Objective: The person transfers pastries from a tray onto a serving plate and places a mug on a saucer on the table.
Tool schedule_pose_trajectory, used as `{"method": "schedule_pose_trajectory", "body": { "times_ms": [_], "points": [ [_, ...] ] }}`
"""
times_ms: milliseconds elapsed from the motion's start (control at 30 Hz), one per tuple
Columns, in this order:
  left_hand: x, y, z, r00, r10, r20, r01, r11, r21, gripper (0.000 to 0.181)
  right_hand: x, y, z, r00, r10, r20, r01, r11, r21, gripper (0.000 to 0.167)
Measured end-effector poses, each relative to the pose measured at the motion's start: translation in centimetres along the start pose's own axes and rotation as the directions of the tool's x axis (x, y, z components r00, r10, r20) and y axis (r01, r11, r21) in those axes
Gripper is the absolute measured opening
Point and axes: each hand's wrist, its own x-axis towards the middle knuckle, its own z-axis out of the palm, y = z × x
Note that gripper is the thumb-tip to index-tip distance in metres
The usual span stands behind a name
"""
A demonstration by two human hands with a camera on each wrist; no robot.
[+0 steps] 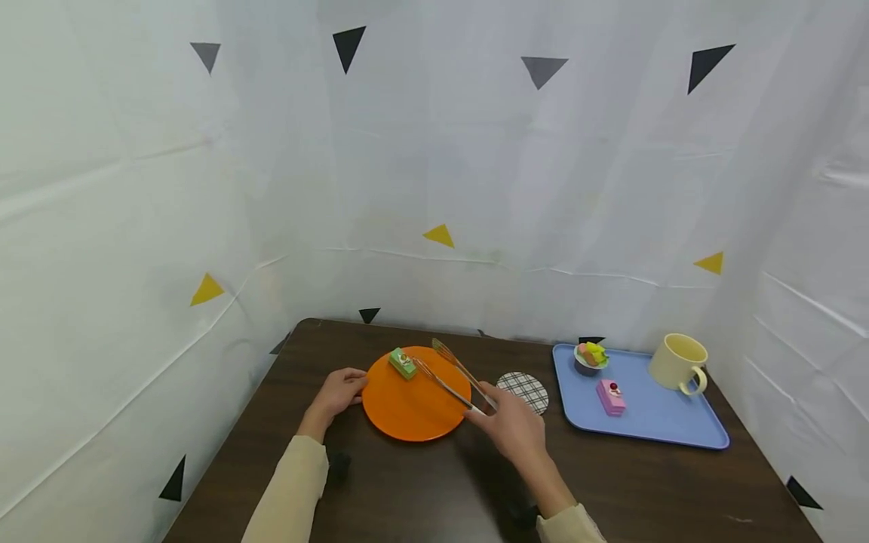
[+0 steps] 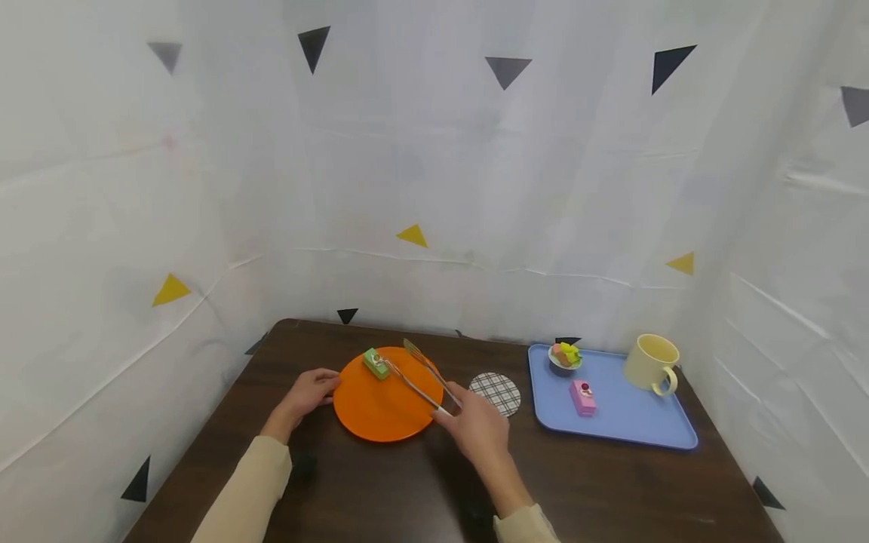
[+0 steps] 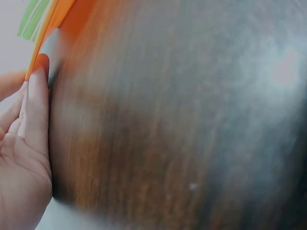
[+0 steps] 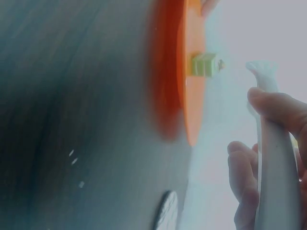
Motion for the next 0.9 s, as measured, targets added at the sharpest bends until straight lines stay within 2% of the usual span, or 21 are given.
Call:
{"method": "schedule_pose_trajectory", "body": {
  "times_ms": [167,567,900],
  "points": [
    [-0.1,-0.1,-0.2,1.000,-0.003,0.013,0.003,1.000,0.013,0.042,-0.7,1.1,-0.4,0.998,0.058,-0.005,-0.058,0.998,0.004,0.070],
    [-0.3,0.2,0.0,1.000,-0.003,0.013,0.004,1.000,-0.008,0.042,-2.8,4.5,-2.1,0.990,0.134,-0.045,-0.132,0.990,0.046,0.079],
    [-0.1,0.5,0.3,0.999,-0.039,-0.034,0.038,0.999,-0.032,0.041,-4.9,7.8,-3.2,0.967,0.255,-0.012,-0.253,0.964,0.083,0.105]
  ]
}}
